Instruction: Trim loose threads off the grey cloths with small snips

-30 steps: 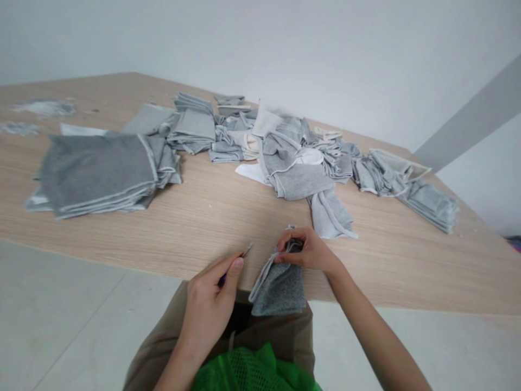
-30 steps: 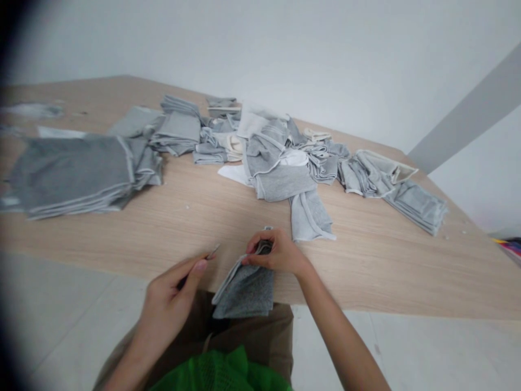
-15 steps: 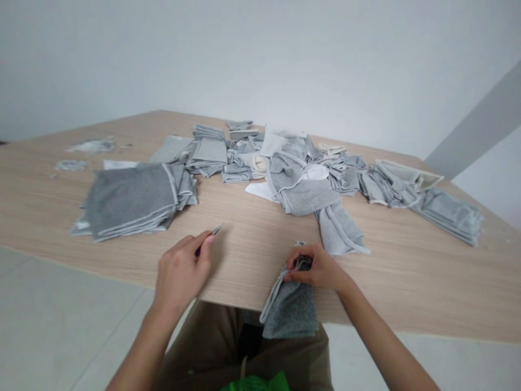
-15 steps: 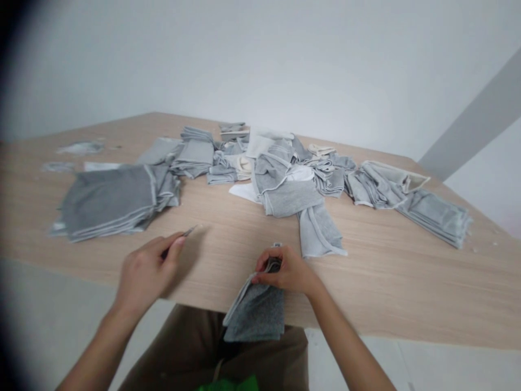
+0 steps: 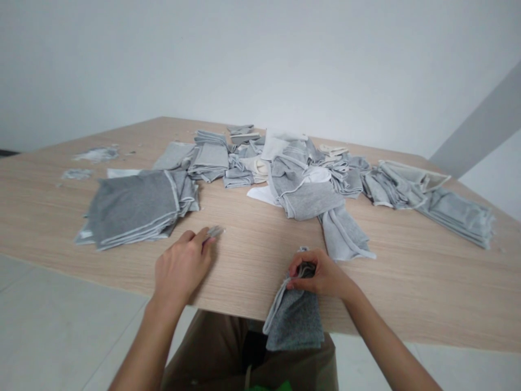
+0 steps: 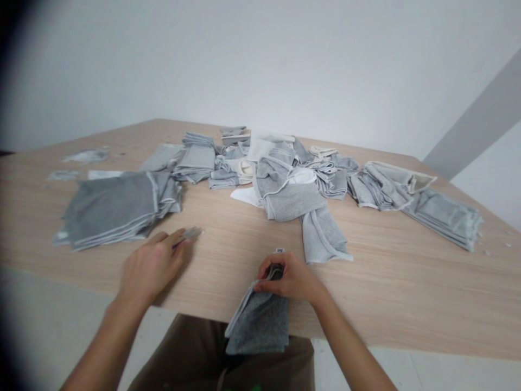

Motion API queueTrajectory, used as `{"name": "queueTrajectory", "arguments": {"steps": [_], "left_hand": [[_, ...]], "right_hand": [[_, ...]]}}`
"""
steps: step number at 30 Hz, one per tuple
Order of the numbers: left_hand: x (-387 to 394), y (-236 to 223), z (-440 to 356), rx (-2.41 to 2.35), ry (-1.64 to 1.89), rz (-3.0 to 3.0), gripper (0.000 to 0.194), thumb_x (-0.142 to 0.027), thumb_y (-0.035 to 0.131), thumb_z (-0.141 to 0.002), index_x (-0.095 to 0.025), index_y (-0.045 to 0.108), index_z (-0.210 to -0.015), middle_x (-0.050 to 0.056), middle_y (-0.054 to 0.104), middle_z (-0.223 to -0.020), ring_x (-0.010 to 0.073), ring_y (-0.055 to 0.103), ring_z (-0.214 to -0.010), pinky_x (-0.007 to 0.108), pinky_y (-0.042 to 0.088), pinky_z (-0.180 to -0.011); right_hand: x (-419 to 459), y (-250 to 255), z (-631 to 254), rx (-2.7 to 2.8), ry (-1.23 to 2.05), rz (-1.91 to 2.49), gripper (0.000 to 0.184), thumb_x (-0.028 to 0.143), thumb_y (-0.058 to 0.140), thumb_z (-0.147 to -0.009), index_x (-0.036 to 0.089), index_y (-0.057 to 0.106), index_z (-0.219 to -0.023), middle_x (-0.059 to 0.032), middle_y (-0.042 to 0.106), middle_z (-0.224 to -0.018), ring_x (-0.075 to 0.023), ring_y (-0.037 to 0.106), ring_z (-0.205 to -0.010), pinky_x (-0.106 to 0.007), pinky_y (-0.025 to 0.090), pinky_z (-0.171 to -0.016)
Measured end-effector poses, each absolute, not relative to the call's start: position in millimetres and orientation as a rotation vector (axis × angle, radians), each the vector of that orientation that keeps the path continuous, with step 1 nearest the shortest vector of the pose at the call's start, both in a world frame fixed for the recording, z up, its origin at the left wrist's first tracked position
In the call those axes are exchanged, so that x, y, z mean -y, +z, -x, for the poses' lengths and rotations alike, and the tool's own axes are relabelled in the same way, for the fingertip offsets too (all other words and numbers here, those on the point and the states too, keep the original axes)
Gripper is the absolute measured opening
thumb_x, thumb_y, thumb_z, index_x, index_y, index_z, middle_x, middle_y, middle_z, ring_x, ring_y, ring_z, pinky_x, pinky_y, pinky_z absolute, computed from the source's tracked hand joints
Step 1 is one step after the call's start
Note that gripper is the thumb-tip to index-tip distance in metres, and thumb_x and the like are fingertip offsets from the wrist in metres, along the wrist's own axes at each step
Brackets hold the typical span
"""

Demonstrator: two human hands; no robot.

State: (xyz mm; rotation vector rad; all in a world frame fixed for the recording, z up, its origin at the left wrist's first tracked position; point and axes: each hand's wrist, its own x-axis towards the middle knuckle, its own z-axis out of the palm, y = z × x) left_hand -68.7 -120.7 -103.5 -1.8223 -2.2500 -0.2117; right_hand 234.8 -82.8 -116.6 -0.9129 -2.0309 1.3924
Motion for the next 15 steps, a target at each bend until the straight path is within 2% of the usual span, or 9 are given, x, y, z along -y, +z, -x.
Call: {"name": "queueTrajectory", "arguments": {"steps": [6, 11, 13, 15], "left_hand": [[130, -104, 69, 2.23, -0.396, 1.827, 0.046, -0.046, 0.031, -0.098, -0.023, 0.055, -0.13, 0.009, 0.067, -0.102, 0.0272, 0.066, -0.078, 0.033, 0.039, -0.057], [159, -108, 54, 2.124, -1.067, 1.986, 0.041, -0.047, 0.045, -0.095, -0.024, 0.059, -0.127, 0.004, 0.067, -0.093, 0.0208, 0.064, -0.079, 0.032, 0.046, -0.072], [172, -109, 39, 2.088, -1.27, 2.188, 0.038, -0.045, 0.052, -0.093, -0.029, 0.06, -0.126, 0.002, 0.068, -0.098, 0.0178, 0.064, -0.08, 0.029, 0.048, -0.069], [182, -113, 21, 2.12, -1.371, 2.343, 0.034, -0.043, 0.056, -0.091, -0.032, 0.063, -0.122, 0.0, 0.069, -0.105, 0.0174, 0.066, -0.089, 0.026, 0.051, -0.07]], "right_hand": [[84, -117, -235, 2.027, 1.368, 0.928, 0.03, 0.04, 0.085, -0.065, 0.017, 0.069, -0.074, -0.0001, 0.065, -0.07, -0.0133, 0.057, -0.066, -0.024, 0.044, -0.061], [83, -115, -235, 2.024, 1.377, 0.904, 0.034, 0.043, 0.086, -0.062, 0.016, 0.069, -0.073, -0.0002, 0.066, -0.07, -0.0134, 0.058, -0.066, -0.024, 0.044, -0.061], [83, -115, -235, 2.04, 1.372, 0.901, 0.033, 0.042, 0.086, -0.063, 0.016, 0.069, -0.074, -0.0002, 0.066, -0.071, -0.0133, 0.058, -0.066, -0.024, 0.045, -0.061], [83, -115, -235, 2.042, 1.366, 0.906, 0.032, 0.041, 0.086, -0.063, 0.016, 0.069, -0.075, 0.0, 0.066, -0.071, -0.0131, 0.058, -0.066, -0.024, 0.045, -0.061]]}}
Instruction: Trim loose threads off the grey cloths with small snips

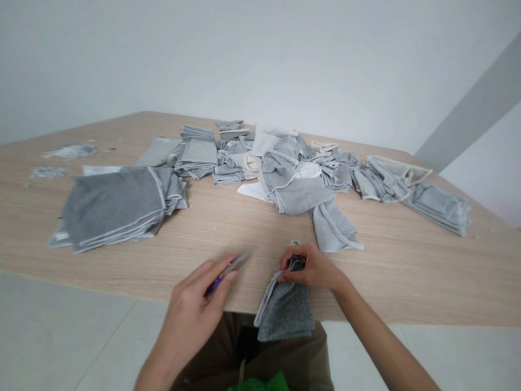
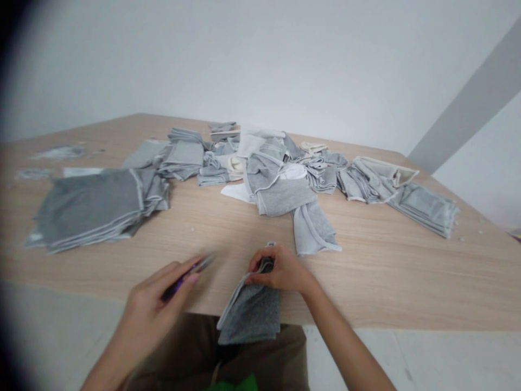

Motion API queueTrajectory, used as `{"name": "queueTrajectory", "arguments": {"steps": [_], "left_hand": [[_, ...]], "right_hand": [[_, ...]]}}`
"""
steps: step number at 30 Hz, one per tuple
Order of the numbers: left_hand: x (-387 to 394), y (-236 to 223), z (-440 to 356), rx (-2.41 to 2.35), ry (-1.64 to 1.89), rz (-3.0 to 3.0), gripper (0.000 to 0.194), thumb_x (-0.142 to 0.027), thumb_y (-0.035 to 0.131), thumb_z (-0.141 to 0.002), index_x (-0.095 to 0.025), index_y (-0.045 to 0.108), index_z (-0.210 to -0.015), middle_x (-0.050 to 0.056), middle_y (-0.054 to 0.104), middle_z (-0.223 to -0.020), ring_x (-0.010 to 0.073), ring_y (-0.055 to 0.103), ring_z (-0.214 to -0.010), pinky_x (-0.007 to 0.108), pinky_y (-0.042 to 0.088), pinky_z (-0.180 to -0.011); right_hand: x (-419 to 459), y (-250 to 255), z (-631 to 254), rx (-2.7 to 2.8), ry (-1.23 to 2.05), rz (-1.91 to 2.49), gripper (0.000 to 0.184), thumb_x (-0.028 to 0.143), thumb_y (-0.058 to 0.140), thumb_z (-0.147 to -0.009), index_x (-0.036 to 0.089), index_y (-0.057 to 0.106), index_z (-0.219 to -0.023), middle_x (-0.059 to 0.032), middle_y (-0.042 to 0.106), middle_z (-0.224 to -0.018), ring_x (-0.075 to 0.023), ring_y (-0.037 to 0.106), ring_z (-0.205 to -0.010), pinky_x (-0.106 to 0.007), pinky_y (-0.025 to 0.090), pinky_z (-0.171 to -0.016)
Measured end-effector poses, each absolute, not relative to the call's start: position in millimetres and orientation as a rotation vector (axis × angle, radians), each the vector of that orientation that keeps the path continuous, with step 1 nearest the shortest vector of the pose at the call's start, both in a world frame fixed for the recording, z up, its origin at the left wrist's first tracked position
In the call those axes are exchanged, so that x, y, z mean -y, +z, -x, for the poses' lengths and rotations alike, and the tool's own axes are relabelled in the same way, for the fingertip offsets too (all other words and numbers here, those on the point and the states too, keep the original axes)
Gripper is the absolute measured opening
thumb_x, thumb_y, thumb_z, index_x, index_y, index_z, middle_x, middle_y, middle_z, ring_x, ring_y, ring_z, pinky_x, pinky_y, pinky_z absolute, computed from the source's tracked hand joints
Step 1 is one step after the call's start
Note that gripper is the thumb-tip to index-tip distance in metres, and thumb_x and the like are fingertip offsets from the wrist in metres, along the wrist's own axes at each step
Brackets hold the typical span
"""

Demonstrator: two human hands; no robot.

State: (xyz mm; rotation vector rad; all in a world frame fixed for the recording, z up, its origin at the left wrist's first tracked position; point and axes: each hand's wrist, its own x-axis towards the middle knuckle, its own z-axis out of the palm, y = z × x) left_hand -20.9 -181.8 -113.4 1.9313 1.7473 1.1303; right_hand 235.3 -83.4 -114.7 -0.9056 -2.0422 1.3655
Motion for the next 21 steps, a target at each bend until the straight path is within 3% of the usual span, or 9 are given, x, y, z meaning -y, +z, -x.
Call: {"name": "queueTrajectory", "arguments": {"steps": [3, 7, 21], "left_hand": [[190, -122, -4, -1.653, 1.084, -1.811, 0.029, -0.041, 0.057, -0.091, -0.033, 0.065, -0.117, -0.002, 0.071, -0.115, 0.0183, 0.065, -0.104, 0.028, 0.054, -0.083], [195, -130, -27, -1.57, 1.025, -1.739, 0.027, -0.04, 0.054, -0.093, -0.032, 0.066, -0.116, -0.002, 0.071, -0.116, 0.0173, 0.065, -0.108, 0.033, 0.053, -0.095], [205, -132, -36, -1.727, 1.061, -1.986, 0.031, -0.039, 0.055, -0.093, -0.029, 0.061, -0.122, 0.002, 0.07, -0.11, 0.0192, 0.067, -0.101, 0.035, 0.056, -0.087]], "right_hand": [[84, -115, -236, 2.028, 1.366, 0.904, 0.03, 0.039, 0.085, -0.066, 0.016, 0.069, -0.076, 0.0001, 0.066, -0.071, -0.0128, 0.059, -0.066, -0.023, 0.044, -0.062], [83, -116, -236, 2.027, 1.352, 0.894, 0.029, 0.037, 0.085, -0.065, 0.016, 0.069, -0.076, 0.0002, 0.066, -0.072, -0.0124, 0.058, -0.066, -0.023, 0.044, -0.062], [82, -116, -237, 2.036, 1.348, 0.901, 0.033, 0.041, 0.086, -0.064, 0.016, 0.068, -0.076, -0.0001, 0.065, -0.072, -0.0123, 0.055, -0.066, -0.023, 0.043, -0.061]]}}
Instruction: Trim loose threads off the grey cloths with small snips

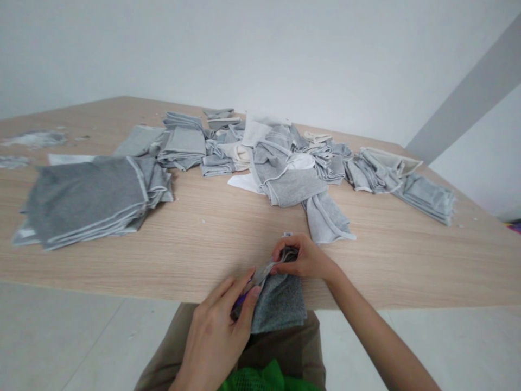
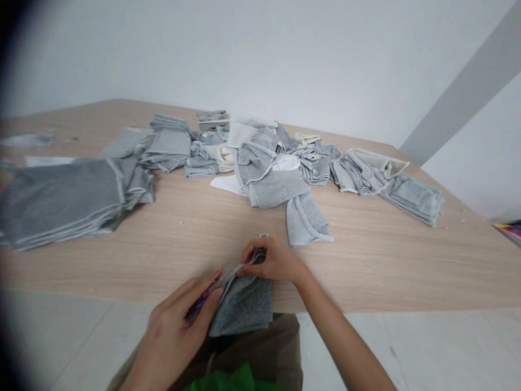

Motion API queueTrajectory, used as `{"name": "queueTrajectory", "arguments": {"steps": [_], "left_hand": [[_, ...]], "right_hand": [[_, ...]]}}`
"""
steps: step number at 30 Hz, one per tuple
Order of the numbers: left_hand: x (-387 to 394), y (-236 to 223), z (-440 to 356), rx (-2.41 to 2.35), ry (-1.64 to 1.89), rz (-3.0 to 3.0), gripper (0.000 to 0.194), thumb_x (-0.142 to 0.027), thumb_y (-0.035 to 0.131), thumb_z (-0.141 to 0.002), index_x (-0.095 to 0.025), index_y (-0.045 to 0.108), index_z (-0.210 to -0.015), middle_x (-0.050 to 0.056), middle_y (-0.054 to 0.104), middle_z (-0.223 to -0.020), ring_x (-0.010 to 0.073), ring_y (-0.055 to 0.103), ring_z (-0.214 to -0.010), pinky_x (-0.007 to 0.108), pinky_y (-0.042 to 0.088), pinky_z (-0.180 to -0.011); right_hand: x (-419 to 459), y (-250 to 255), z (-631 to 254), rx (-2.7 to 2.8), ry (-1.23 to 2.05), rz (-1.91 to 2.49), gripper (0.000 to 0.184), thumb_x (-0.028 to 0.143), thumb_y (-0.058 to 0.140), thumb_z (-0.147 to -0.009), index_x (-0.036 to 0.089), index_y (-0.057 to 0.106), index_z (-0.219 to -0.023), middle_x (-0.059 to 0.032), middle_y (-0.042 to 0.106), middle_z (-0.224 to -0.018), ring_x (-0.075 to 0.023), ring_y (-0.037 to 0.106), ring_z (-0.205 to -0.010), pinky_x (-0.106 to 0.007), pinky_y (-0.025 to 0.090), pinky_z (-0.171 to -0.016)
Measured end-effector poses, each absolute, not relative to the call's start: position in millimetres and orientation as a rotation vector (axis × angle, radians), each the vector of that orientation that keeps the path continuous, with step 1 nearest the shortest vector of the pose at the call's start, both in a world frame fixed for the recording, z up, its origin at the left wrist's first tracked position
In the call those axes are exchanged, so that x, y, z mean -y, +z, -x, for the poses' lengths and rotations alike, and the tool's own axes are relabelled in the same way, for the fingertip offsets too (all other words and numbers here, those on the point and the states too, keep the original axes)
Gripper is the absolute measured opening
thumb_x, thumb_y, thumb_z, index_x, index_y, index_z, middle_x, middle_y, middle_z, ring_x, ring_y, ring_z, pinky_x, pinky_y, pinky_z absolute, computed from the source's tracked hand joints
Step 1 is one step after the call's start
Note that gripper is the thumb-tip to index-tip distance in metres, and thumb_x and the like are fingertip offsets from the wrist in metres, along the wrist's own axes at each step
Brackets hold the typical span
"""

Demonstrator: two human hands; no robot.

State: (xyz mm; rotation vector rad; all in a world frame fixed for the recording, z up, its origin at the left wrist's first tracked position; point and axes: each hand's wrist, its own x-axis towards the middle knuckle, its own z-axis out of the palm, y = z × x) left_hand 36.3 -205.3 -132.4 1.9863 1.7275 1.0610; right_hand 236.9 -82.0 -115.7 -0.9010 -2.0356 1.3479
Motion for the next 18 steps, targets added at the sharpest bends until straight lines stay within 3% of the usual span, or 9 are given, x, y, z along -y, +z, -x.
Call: {"name": "queueTrajectory", "arguments": {"steps": [6, 10, 18], "left_hand": [[206, -137, -31, -1.763, 1.019, -2.169, 0.035, -0.038, 0.054, -0.094, -0.026, 0.059, -0.125, 0.005, 0.069, -0.106, 0.0219, 0.069, -0.095, 0.037, 0.059, -0.079], [202, -136, -27, -1.731, 1.017, -2.304, 0.036, -0.036, 0.053, -0.094, -0.025, 0.057, -0.129, 0.005, 0.068, -0.101, 0.0192, 0.068, -0.081, 0.035, 0.059, -0.07], [200, -137, -10, -1.633, 0.952, -2.52, 0.041, -0.03, 0.055, -0.094, -0.027, 0.052, -0.134, 0.004, 0.067, -0.101, 0.0171, 0.066, -0.08, 0.032, 0.059, -0.07]], "right_hand": [[81, -118, -238, 2.027, 1.362, 0.872, 0.033, 0.039, 0.087, -0.063, 0.015, 0.069, -0.077, 0.0, 0.065, -0.073, -0.0121, 0.056, -0.066, -0.023, 0.043, -0.062], [80, -119, -239, 2.007, 1.404, 0.84, 0.031, 0.037, 0.086, -0.064, 0.015, 0.069, -0.077, -0.0004, 0.067, -0.074, -0.0124, 0.058, -0.067, -0.023, 0.044, -0.062], [80, -115, -240, 2.011, 1.427, 0.806, 0.023, 0.032, 0.081, -0.072, 0.014, 0.069, -0.079, -0.0013, 0.067, -0.075, -0.0123, 0.059, -0.068, -0.023, 0.046, -0.065]]}}
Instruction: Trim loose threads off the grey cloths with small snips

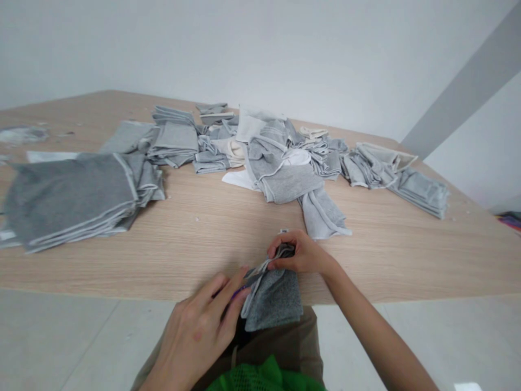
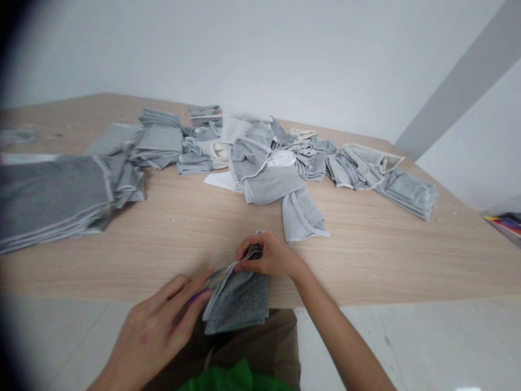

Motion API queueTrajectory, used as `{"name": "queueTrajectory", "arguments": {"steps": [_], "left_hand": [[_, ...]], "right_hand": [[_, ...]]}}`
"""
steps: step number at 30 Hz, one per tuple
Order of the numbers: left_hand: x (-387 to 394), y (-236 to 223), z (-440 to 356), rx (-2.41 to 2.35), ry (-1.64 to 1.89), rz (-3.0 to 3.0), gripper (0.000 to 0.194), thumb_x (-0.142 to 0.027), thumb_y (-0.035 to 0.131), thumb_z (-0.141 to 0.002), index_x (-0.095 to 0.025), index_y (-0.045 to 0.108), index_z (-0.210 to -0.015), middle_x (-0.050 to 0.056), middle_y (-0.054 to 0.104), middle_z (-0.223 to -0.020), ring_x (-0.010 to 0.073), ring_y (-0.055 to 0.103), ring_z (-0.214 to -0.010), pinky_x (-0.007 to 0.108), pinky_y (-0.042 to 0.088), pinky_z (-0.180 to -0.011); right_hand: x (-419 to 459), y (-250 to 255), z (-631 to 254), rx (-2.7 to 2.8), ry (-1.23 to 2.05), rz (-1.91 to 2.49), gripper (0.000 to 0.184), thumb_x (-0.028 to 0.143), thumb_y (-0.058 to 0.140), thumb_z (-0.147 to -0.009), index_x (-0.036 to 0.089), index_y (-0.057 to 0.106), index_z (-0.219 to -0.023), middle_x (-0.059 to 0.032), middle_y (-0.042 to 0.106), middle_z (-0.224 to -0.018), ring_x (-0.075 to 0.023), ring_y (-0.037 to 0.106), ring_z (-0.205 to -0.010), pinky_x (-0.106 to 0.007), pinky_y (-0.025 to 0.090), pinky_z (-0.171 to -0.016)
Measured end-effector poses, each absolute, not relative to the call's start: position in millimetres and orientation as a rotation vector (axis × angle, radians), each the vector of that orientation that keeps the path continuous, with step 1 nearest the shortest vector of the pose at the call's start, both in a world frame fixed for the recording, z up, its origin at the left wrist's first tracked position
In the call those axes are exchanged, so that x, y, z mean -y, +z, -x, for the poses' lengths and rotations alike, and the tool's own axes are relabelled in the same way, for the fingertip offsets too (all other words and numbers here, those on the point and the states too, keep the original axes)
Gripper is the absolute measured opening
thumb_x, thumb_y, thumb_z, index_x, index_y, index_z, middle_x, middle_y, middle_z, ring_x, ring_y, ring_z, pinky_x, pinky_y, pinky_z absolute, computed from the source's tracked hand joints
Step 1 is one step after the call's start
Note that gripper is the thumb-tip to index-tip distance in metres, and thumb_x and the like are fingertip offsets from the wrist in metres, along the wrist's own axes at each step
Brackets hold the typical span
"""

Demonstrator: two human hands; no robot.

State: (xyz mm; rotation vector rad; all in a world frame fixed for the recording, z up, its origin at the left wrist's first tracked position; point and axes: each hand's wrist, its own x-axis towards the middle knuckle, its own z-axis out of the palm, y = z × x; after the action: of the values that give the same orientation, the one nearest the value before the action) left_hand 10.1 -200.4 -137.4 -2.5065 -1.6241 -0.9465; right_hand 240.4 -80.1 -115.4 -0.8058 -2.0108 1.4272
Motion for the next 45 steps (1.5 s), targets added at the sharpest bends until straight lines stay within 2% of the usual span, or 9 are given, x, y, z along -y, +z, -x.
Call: {"name": "queueTrajectory", "arguments": {"steps": [8, 16, 23, 29, 35, 45], "left_hand": [[197.2, -138.3, -14.8, 1.613, -0.947, 2.507, 0.042, -0.029, 0.053, -0.095, -0.027, 0.05, -0.136, 0.004, 0.067, -0.098, 0.0159, 0.065, -0.075, 0.034, 0.061, -0.073], [195.5, -143.9, -13.7, 1.58, -0.956, 2.519, 0.039, -0.027, 0.052, -0.095, -0.024, 0.052, -0.134, 0.006, 0.07, -0.105, 0.0181, 0.067, -0.082, 0.036, 0.062, -0.078], [195.6, -144.1, -15.4, 1.554, -1.084, 2.472, 0.034, -0.024, 0.049, -0.097, -0.022, 0.056, -0.13, 0.005, 0.072, -0.104, 0.0175, 0.068, -0.086, 0.031, 0.06, -0.074], [195.1, -141.4, -15.7, 1.587, -1.062, 2.468, 0.039, -0.029, 0.045, -0.098, -0.025, 0.051, -0.137, 0.004, 0.073, -0.099, 0.0187, 0.068, -0.087, 0.028, 0.059, -0.065], [199.6, -146.1, -10.8, 1.615, -1.081, 2.439, 0.041, -0.032, 0.053, -0.094, -0.029, 0.053, -0.136, 0.004, 0.069, -0.098, 0.0171, 0.066, -0.081, 0.03, 0.06, -0.071], [195.0, -143.9, -14.0, 1.612, -1.061, 2.457, 0.042, -0.025, 0.059, -0.092, -0.03, 0.054, -0.133, 0.003, 0.064, -0.094, 0.0153, 0.064, -0.078, 0.03, 0.058, -0.069]], "right_hand": [[80.1, -115.1, -240.1, 2.015, 1.409, 0.815, 0.025, 0.033, 0.083, -0.069, 0.015, 0.069, -0.079, -0.0011, 0.068, -0.075, -0.013, 0.06, -0.069, -0.024, 0.046, -0.066], [80.0, -116.4, -239.6, 2.013, 1.435, 0.843, 0.024, 0.033, 0.082, -0.071, 0.014, 0.069, -0.079, -0.0004, 0.066, -0.073, -0.0119, 0.057, -0.067, -0.023, 0.044, -0.063], [79.8, -113.9, -239.2, 2.005, 1.438, 0.855, 0.025, 0.034, 0.083, -0.07, 0.015, 0.069, -0.079, -0.0005, 0.066, -0.074, -0.0124, 0.058, -0.068, -0.024, 0.044, -0.064], [80.4, -113.9, -239.0, 2.0, 1.44, 0.867, 0.028, 0.038, 0.082, -0.069, 0.015, 0.069, -0.078, -0.0006, 0.066, -0.074, -0.0121, 0.057, -0.067, -0.024, 0.045, -0.064], [80.1, -114.4, -239.2, 2.004, 1.432, 0.881, 0.028, 0.038, 0.082, -0.07, 0.015, 0.069, -0.079, -0.0012, 0.066, -0.074, -0.0128, 0.058, -0.067, -0.024, 0.046, -0.063], [80.0, -112.0, -239.2, 2.013, 1.438, 0.857, 0.028, 0.038, 0.082, -0.07, 0.014, 0.07, -0.079, -0.0008, 0.066, -0.073, -0.0126, 0.058, -0.068, -0.024, 0.045, -0.064]]}}
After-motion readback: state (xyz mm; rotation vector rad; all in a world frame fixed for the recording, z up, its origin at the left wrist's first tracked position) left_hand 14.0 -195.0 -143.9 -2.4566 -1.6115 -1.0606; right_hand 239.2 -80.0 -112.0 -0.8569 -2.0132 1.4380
